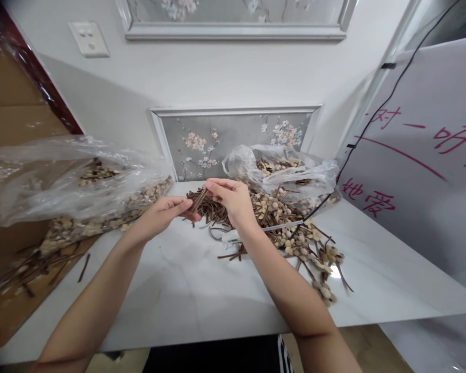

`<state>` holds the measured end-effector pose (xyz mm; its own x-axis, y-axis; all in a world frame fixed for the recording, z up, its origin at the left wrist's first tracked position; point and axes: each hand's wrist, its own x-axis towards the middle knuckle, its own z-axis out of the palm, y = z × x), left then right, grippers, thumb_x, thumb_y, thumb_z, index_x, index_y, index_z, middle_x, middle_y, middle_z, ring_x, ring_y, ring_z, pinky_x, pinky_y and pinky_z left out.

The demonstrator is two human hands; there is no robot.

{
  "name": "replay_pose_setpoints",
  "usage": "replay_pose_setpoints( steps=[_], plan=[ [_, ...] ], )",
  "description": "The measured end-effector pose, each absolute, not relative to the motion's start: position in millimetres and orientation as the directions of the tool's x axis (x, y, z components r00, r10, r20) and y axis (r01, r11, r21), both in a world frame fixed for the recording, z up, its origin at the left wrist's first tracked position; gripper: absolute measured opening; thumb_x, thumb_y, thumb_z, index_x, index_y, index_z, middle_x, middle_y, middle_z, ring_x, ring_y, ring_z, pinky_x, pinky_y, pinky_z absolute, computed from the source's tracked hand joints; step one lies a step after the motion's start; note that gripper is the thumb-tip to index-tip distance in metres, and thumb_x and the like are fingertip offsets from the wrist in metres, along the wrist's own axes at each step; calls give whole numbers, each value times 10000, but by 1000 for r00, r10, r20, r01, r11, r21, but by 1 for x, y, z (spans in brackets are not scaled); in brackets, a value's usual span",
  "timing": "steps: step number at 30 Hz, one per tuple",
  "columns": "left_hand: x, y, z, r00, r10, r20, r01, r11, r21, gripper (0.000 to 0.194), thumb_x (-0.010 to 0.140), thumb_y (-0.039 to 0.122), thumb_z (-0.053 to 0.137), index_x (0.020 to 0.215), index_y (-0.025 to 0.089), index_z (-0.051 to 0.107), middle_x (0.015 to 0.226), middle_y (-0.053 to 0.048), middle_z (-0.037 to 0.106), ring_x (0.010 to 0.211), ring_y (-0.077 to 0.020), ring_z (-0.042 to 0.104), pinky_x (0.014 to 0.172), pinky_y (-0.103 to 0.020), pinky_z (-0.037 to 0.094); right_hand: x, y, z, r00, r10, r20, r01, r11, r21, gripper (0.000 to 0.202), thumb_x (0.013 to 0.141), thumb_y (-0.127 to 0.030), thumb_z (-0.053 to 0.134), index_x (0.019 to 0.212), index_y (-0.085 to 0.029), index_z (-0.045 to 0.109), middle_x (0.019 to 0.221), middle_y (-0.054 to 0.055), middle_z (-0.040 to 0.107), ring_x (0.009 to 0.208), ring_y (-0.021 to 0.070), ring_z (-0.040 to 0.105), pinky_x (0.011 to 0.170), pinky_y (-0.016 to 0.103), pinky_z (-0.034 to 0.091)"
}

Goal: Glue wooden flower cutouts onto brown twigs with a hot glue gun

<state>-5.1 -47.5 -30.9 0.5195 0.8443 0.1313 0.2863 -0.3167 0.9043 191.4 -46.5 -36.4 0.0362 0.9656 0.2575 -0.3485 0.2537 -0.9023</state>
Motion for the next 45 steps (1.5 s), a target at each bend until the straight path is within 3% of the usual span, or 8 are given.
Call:
replay_pose_setpoints(
  steps=[6, 12, 21, 27, 38, 45],
  plan=[
    [-1, -44, -35, 486, 851, 199, 163, -312, 936, 439, 883, 555, 560, 857, 133, 680, 855, -85, 716, 788, -201, 682, 766, -312, 528, 192, -42, -42, 46, 961, 271, -319, 271, -908, 250, 629, -324, 835, 813, -167, 773, 774, 36, 721, 689, 133, 605, 662, 260, 452],
    [1, -44, -39, 414, 885, 212, 240, -331, 912, 329, 780, 463, 729, 794, 137, 681, 708, -57, 703, 682, -170, 643, 691, -283, 495, 188, -39, -48, 75, 947, 312, -259, 320, -911, 250, 644, -336, 832, 823, -171, 777, 746, 28, 723, 669, 140, 600, 655, 263, 471],
    [-1, -42, -41, 480, 861, 169, 206, -298, 932, 324, 783, 467, 719, 785, 144, 743, 762, -86, 740, 718, -188, 657, 703, -300, 501, 189, -38, -50, 72, 955, 289, -277, 297, -914, 298, 615, -332, 862, 856, -182, 771, 807, 54, 754, 765, 186, 672, 735, 301, 515],
    [1, -41, -43, 469, 871, 146, 248, -289, 925, 300, 724, 450, 775, 782, 158, 739, 770, -75, 749, 723, -192, 666, 711, -295, 500, 185, -39, -51, 79, 951, 297, -298, 307, -904, 268, 583, -281, 878, 808, -188, 768, 740, 22, 743, 692, 150, 656, 699, 273, 510],
    [-2, -41, -41, 593, 795, 128, 274, -349, 896, 303, 844, 447, 639, 842, 165, 752, 860, -91, 764, 820, -218, 693, 816, -332, 529, 193, -43, -44, 6, 957, 291, -186, 287, -940, 261, 625, -336, 850, 816, -180, 763, 780, 39, 748, 738, 167, 668, 726, 289, 514],
    [-2, -41, -40, 601, 791, 117, 326, -376, 867, 295, 855, 433, 618, 827, 179, 764, 846, -73, 766, 830, -218, 698, 794, -305, 527, 197, -44, -42, -10, 954, 300, -106, 297, -949, 290, 620, -337, 850, 846, -174, 770, 800, 51, 757, 761, 188, 682, 736, 305, 523]
  ],
)
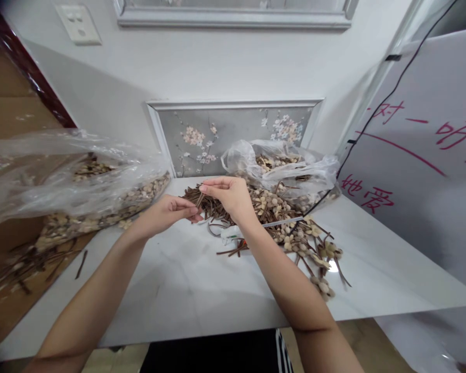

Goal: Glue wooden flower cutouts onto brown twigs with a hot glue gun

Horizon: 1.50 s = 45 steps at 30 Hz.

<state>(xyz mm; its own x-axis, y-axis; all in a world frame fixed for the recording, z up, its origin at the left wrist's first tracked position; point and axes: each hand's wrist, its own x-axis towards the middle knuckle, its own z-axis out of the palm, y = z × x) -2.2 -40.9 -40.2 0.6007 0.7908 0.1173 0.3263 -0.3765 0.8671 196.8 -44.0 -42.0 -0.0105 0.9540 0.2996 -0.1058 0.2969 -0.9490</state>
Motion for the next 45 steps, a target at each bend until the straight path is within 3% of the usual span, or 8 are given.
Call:
replay_pose_setpoints(
  steps=[8, 13, 19, 23, 29, 36, 41, 45],
  plan=[
    [-3, -48, -33, 464, 878, 119, 422, -337, 842, 265, 807, 412, 661, 809, 171, 773, 781, -62, 763, 783, -250, 719, 688, -308, 526, 204, -50, -33, 8, 956, 293, 15, 293, -956, 284, 625, -338, 848, 836, -161, 777, 782, 65, 762, 757, 205, 692, 740, 319, 517],
    [2, -48, -37, 435, 887, 153, 311, -308, 899, 410, 763, 437, 734, 1058, 152, 716, 945, -98, 760, 846, -239, 703, 730, -319, 530, 206, -52, -30, -11, 947, 320, 105, 320, -942, 272, 642, -350, 837, 836, -169, 781, 780, 66, 764, 745, 208, 693, 723, 320, 514],
    [11, -42, -47, 394, 878, 271, 86, -329, 941, 391, 693, 409, 807, 960, 144, 697, 936, -94, 735, 821, -208, 678, 716, -297, 520, 199, -51, -36, -95, 946, 311, 72, 318, -945, 252, 647, -348, 832, 817, -171, 778, 781, 66, 765, 761, 213, 700, 726, 320, 518],
    [11, -43, -47, 385, 884, 263, 43, -302, 952, 379, 659, 350, 838, 935, 140, 687, 859, -76, 736, 774, -200, 682, 701, -297, 522, 198, -52, -38, -127, 942, 309, 62, 319, -946, 261, 636, -359, 842, 813, -178, 776, 762, 48, 760, 717, 191, 687, 683, 295, 507],
    [6, -44, -44, 432, 878, 206, 113, -280, 953, 408, 682, 322, 822, 1014, 157, 651, 807, -54, 756, 785, -216, 711, 703, -300, 523, 198, -56, -34, -189, 949, 254, 80, 272, -959, 262, 644, -355, 830, 816, -164, 784, 724, 57, 755, 674, 198, 681, 628, 294, 498],
    [2, -44, -40, 416, 887, 198, 217, -308, 926, 381, 683, 313, 807, 999, 157, 663, 733, -40, 743, 648, -186, 679, 633, -293, 514, 200, -60, -27, -193, 959, 206, 131, 234, -963, 266, 550, -340, 874, 732, -169, 786, 626, 41, 728, 584, 177, 647, 561, 279, 479],
    [-3, -48, -36, 432, 878, 205, 280, -347, 895, 347, 745, 323, 759, 1046, 174, 672, 772, -53, 754, 724, -207, 699, 653, -294, 522, 201, -62, -24, -190, 961, 204, 185, 239, -953, 253, 575, -344, 869, 730, -162, 787, 628, 45, 728, 574, 168, 634, 545, 269, 460],
    [-4, -51, -33, 423, 879, 221, 302, -367, 880, 348, 756, 331, 756, 1061, 185, 672, 787, -46, 753, 747, -211, 707, 652, -283, 524, 200, -59, -28, -164, 953, 255, 134, 277, -951, 267, 605, -347, 855, 794, -169, 791, 702, 49, 752, 642, 187, 668, 593, 279, 489]
  ],
)
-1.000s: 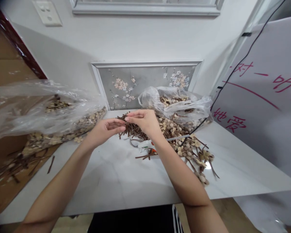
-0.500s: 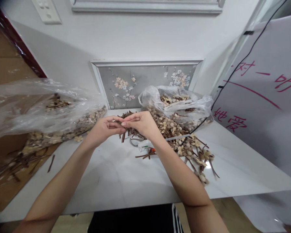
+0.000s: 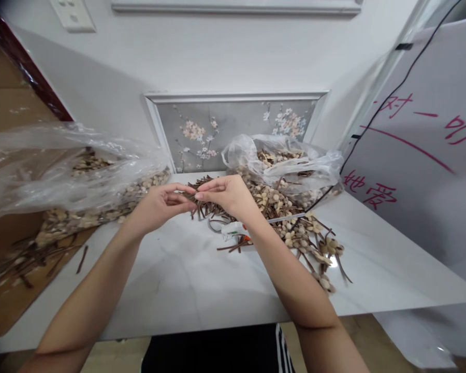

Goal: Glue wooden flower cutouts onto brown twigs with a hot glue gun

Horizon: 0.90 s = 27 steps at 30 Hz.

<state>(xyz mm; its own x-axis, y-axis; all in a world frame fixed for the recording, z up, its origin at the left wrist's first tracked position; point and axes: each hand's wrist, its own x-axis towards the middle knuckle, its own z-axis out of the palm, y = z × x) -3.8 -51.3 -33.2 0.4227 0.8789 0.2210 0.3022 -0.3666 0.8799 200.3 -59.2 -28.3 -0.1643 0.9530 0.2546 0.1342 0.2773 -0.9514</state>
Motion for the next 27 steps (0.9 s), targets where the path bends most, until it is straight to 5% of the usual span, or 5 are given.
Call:
replay_pose_setpoints(
  steps=[13, 27],
  plan=[
    [-2, -46, -34, 582, 803, 126, 326, -373, 869, 286, 791, 421, 714, 746, 139, 723, 719, -58, 710, 709, -176, 634, 683, -280, 492, 198, -57, -35, -212, 941, 264, 127, 295, -947, 299, 640, -352, 832, 866, -161, 788, 754, 60, 763, 674, 197, 687, 611, 289, 510],
    [-9, -42, -35, 641, 762, 91, 437, -460, 773, 285, 829, 405, 666, 816, 139, 766, 681, -46, 690, 642, -145, 577, 580, -231, 434, 204, -57, -29, -278, 947, 161, 219, 226, -949, 308, 622, -304, 840, 857, -117, 772, 705, 62, 746, 645, 163, 666, 573, 244, 480]
  ],
)
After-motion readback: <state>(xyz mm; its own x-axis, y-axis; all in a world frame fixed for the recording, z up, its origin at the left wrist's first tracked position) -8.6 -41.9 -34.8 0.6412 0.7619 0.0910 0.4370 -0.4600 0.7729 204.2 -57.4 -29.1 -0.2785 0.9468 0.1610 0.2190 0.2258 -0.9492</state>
